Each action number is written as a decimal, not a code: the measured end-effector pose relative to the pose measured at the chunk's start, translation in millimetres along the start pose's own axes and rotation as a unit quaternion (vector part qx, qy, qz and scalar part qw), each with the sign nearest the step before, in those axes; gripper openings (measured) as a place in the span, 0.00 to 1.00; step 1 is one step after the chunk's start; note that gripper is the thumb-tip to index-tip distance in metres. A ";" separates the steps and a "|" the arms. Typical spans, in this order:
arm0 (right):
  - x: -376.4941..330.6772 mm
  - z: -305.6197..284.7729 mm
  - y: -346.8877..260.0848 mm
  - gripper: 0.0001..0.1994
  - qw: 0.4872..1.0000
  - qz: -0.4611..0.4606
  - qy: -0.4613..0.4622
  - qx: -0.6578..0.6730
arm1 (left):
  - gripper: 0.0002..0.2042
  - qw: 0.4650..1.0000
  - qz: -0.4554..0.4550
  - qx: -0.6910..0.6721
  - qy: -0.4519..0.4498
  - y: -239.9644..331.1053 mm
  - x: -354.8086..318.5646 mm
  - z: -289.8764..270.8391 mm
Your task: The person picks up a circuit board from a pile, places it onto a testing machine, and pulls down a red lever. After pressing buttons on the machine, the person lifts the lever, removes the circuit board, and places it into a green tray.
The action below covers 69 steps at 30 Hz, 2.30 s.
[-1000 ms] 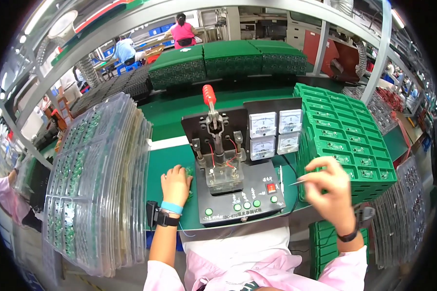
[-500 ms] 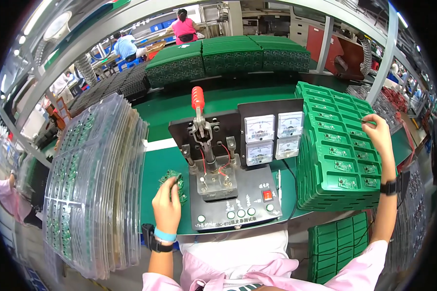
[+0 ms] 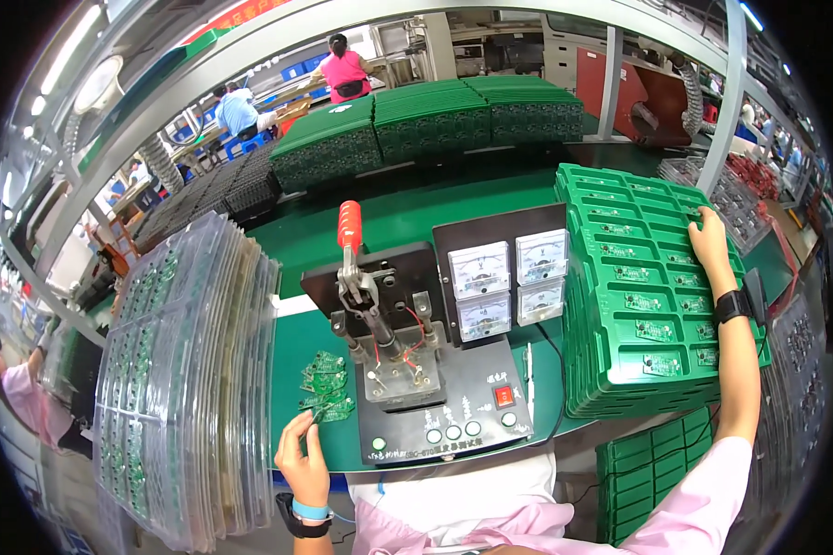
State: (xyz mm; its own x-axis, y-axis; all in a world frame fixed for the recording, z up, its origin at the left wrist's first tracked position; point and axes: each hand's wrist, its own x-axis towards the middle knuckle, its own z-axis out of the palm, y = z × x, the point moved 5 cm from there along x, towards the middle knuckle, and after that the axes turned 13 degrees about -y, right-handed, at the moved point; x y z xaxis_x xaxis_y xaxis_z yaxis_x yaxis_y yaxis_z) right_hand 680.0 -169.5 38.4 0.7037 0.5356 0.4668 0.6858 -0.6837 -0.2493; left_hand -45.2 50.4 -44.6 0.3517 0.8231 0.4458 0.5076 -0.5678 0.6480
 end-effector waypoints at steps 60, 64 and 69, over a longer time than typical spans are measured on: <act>32.7 20.5 -54.8 0.05 0.984 -0.038 0.049 -0.166 | 0.08 0.995 0.003 0.054 0.086 2.7 -21.2 40.7; 31.0 -2.1 -67.8 0.11 0.975 -0.128 0.180 -0.011 | 0.08 0.996 -0.004 0.046 0.081 3.0 -21.9 40.7; 38.8 27.6 -53.9 0.14 0.965 0.064 0.007 0.255 | 0.08 0.996 0.005 0.050 0.078 2.1 -21.5 42.4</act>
State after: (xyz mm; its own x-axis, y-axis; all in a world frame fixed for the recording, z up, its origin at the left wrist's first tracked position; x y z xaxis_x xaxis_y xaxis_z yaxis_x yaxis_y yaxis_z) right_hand 675.4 -98.2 46.5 0.7886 0.4539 0.4148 0.5981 -0.4098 -0.6887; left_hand -18.4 31.4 -78.9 0.2353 0.8030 0.5475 0.5836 -0.5672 0.5811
